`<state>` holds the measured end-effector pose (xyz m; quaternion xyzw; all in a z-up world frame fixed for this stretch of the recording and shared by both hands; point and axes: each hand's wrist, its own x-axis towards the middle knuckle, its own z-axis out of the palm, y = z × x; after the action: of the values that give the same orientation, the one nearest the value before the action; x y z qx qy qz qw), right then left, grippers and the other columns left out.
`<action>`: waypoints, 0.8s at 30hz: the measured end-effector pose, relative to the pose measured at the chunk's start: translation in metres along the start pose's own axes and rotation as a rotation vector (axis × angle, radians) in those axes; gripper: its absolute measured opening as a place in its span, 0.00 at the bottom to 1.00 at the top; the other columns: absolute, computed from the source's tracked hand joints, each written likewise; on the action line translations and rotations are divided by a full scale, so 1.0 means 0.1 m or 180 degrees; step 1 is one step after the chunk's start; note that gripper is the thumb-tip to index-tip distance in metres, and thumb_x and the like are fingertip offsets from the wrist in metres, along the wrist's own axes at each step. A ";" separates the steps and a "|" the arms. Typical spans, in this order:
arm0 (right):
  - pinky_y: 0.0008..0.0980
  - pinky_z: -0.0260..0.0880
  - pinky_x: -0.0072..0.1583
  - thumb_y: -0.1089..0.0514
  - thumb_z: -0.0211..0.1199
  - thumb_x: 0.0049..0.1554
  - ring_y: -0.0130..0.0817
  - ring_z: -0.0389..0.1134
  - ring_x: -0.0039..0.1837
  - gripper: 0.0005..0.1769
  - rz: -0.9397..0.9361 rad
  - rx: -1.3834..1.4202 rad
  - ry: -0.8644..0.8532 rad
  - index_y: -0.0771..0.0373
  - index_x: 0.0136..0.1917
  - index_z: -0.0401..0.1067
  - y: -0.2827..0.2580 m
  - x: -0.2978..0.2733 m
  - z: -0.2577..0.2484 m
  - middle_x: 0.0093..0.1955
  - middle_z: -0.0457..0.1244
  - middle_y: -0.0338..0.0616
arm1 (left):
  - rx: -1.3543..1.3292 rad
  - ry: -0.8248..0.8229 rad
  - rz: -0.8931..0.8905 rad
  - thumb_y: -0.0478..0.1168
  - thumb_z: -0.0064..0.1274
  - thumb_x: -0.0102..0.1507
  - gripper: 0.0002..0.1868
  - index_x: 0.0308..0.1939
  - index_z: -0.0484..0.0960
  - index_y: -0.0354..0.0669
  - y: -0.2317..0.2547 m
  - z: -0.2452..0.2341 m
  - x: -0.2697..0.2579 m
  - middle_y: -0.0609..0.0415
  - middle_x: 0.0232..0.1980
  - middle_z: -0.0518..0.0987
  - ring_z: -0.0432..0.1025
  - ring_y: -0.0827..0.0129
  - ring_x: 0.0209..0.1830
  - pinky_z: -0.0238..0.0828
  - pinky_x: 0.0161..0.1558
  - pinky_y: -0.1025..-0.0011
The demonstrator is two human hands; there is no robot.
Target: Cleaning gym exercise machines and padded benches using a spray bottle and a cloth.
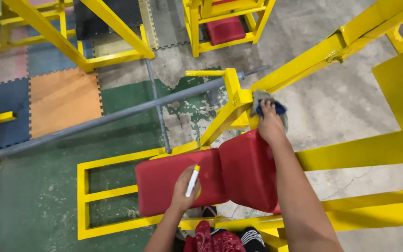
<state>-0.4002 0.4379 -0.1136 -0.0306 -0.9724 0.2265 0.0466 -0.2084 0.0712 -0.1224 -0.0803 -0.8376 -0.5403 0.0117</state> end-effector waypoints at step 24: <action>0.73 0.37 0.74 0.50 0.45 0.63 0.64 0.48 0.78 0.29 -0.1272 -0.3763 -0.0635 0.68 0.71 0.66 -1.43 0.58 0.41 0.75 0.54 0.62 | -0.0087 -0.0035 -0.0748 0.45 0.53 0.66 0.26 0.66 0.71 0.41 -0.25 -0.18 -0.38 0.41 0.61 0.77 0.71 0.48 0.64 0.66 0.64 0.59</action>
<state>-0.4677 0.2965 -0.0823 0.1523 -0.9199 -0.3604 -0.0276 -0.1753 0.0403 -0.1412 0.0153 -0.8338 -0.5489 -0.0575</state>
